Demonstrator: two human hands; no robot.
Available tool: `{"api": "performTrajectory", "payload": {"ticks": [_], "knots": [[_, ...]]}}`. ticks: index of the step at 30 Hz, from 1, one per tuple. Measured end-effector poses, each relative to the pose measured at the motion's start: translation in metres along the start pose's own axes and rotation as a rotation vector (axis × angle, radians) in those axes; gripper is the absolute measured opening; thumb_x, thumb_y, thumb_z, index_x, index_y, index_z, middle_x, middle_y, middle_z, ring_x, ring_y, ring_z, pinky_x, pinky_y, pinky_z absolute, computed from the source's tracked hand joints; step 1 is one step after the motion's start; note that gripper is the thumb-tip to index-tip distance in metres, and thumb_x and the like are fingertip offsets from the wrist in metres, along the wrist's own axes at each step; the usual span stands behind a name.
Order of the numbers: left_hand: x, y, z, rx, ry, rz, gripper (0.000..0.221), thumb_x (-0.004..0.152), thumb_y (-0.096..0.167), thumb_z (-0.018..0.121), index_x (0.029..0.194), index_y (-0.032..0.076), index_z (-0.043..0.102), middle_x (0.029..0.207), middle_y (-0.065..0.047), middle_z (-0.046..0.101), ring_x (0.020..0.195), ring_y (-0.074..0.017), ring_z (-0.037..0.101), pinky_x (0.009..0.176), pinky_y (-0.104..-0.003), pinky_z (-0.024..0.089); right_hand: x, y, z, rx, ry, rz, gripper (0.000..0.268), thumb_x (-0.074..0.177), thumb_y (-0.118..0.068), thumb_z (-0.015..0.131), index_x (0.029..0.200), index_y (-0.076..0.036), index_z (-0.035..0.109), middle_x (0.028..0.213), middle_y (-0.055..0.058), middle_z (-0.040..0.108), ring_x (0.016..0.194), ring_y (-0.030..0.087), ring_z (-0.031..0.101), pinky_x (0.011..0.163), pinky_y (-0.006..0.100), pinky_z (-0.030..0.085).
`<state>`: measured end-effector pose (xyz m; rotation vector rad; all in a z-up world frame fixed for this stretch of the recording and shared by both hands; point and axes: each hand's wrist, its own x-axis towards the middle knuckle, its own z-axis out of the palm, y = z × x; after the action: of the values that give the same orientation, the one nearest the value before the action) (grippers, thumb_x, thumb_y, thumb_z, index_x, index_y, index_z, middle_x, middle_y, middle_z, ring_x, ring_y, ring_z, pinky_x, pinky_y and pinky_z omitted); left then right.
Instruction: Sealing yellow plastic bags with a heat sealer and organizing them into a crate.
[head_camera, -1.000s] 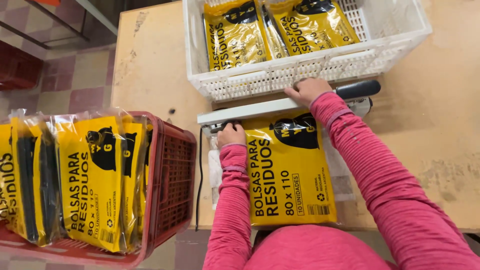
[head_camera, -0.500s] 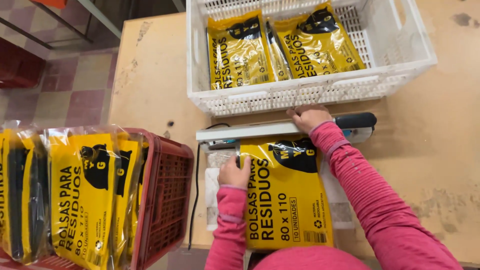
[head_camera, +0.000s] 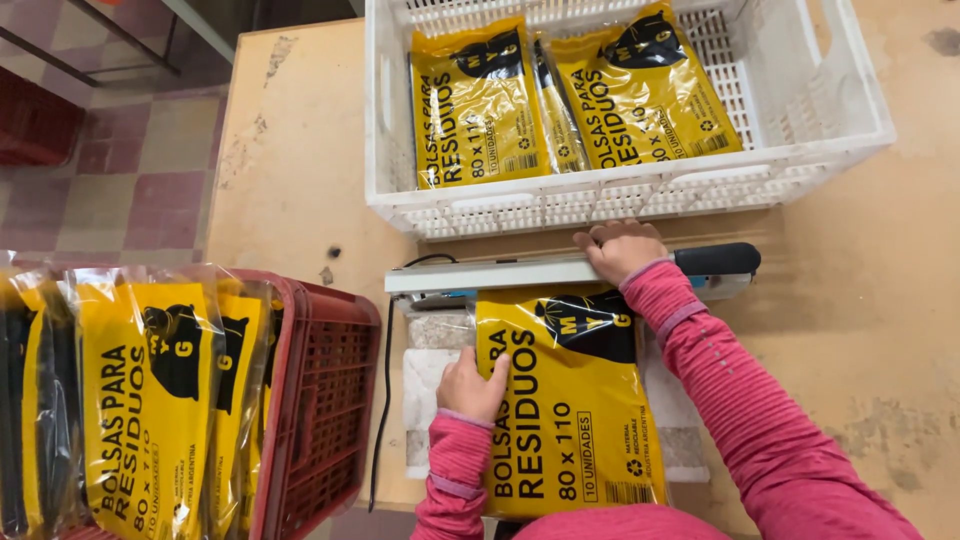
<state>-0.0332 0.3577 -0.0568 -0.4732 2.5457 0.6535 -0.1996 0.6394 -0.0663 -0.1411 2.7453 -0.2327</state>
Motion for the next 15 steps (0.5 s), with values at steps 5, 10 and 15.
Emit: {"api": "performTrajectory", "payload": {"ticks": [5, 10, 15], "knots": [[-0.005, 0.004, -0.001, -0.037, 0.017, 0.008, 0.051, 0.088, 0.067, 0.061, 0.1, 0.017, 0.06, 0.095, -0.015, 0.069, 0.11, -0.0333, 0.065, 0.094, -0.045, 0.053, 0.0, 0.002, 0.003, 0.008, -0.012, 0.0, 0.079, 0.102, -0.072, 0.012, 0.121, -0.024, 0.073, 0.122, 0.008, 0.074, 0.121, 0.033, 0.065, 0.103, 0.049, 0.049], [-0.013, 0.009, -0.006, -0.031, 0.041, -0.006, 0.05, 0.088, 0.065, 0.062, 0.099, 0.016, 0.059, 0.095, -0.015, 0.069, 0.112, -0.0313, 0.063, 0.095, -0.044, 0.052, -0.002, -0.002, -0.001, -0.016, 0.033, 0.006, 0.072, 0.103, -0.067, 0.017, 0.112, -0.025, 0.074, 0.116, 0.007, 0.075, 0.116, 0.033, 0.067, 0.099, 0.048, 0.051], [-0.01, 0.004, 0.003, -0.024, 0.088, 0.019, 0.05, 0.086, 0.066, 0.063, 0.094, 0.017, 0.056, 0.094, -0.014, 0.069, 0.108, -0.0305, 0.062, 0.093, -0.043, 0.052, -0.002, -0.001, 0.004, -0.014, 0.07, 0.004, 0.073, 0.104, -0.068, 0.017, 0.111, -0.024, 0.074, 0.114, 0.006, 0.076, 0.114, 0.032, 0.068, 0.099, 0.047, 0.051]]}}
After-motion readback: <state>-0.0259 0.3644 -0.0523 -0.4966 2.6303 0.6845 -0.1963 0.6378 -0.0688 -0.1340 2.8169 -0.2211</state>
